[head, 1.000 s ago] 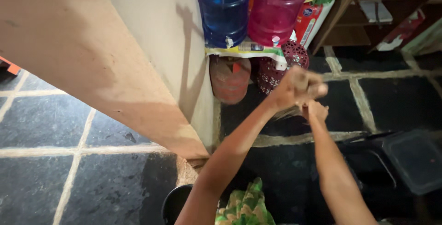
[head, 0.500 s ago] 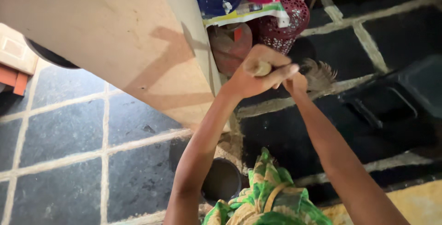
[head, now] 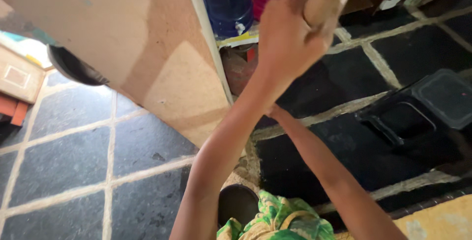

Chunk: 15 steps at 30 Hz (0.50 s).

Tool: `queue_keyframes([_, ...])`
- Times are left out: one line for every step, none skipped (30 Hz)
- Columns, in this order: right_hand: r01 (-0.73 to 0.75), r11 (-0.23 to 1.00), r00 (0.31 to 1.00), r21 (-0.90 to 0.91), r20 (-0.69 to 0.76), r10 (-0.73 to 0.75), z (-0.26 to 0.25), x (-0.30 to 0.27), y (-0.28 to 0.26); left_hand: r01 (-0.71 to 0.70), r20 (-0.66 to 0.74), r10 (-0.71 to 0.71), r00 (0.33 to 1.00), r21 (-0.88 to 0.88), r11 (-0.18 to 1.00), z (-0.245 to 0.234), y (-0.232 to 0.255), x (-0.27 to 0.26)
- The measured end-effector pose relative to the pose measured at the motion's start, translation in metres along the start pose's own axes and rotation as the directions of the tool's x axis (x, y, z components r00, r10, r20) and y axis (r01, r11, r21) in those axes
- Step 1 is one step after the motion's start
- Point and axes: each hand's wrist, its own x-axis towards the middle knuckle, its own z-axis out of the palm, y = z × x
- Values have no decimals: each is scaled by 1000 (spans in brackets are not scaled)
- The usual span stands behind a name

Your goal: The person mops the floor with a mop and a bucket of water, moving furniture like a stool and a chair to reach different areas.

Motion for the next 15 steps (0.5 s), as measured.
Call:
queue_keyframes([-23,999,998,30,54,21,-4,-5,0,87,20,-86,996,-51,995,1,1,6])
queue_keyframes([-44,997,993,59,111,38,-13,-9,-1,173,46,-169,985,-100,980,2,4,12])
queue_keyframes([-67,993,986,93,158,52,-18,-13,-1,190,34,-187,982,-172,966,3,7,15])
queue_keyframes([-72,992,977,104,209,49,-28,-15,-3,206,23,-207,978,-245,947,5,10,17])
queue_keyframes([-79,990,966,113,254,48,-37,-21,-4,223,17,-230,973,-318,922,6,13,17])
queue_keyframes([-73,991,953,114,300,36,-47,-26,-8,234,26,-237,971,-296,926,6,11,18])
queue_keyframes([-9,998,936,69,352,-16,-63,-31,-12,247,30,-248,968,-277,929,5,6,18])
queue_keyframes([32,999,930,-28,367,-19,-77,-36,-18,246,23,-252,967,-317,916,8,3,16])
queue_keyframes([80,989,923,-128,385,-25,-92,-38,-29,237,13,-249,968,-355,904,9,-1,16])
queue_keyframes([129,966,915,-225,403,-29,-106,-42,-40,210,-10,-240,971,-449,869,13,-3,14])
queue_keyframes([67,968,939,-243,342,20,-115,-48,-48,220,7,-250,968,-502,836,16,-6,10])
queue_keyframes([5,967,958,-256,280,69,-123,-55,-55,230,23,-261,965,-553,801,18,-11,5])
queue_keyframes([-59,962,969,-266,215,119,-130,-62,-61,275,75,-284,956,-570,774,21,-14,0])
queue_keyframes([-95,953,976,-288,161,146,-138,-71,-65,319,128,-304,944,-585,746,24,-17,-6])
queue_keyframes([-134,942,979,-307,104,173,-146,-83,-66,314,164,-274,948,-640,702,27,-21,-13])
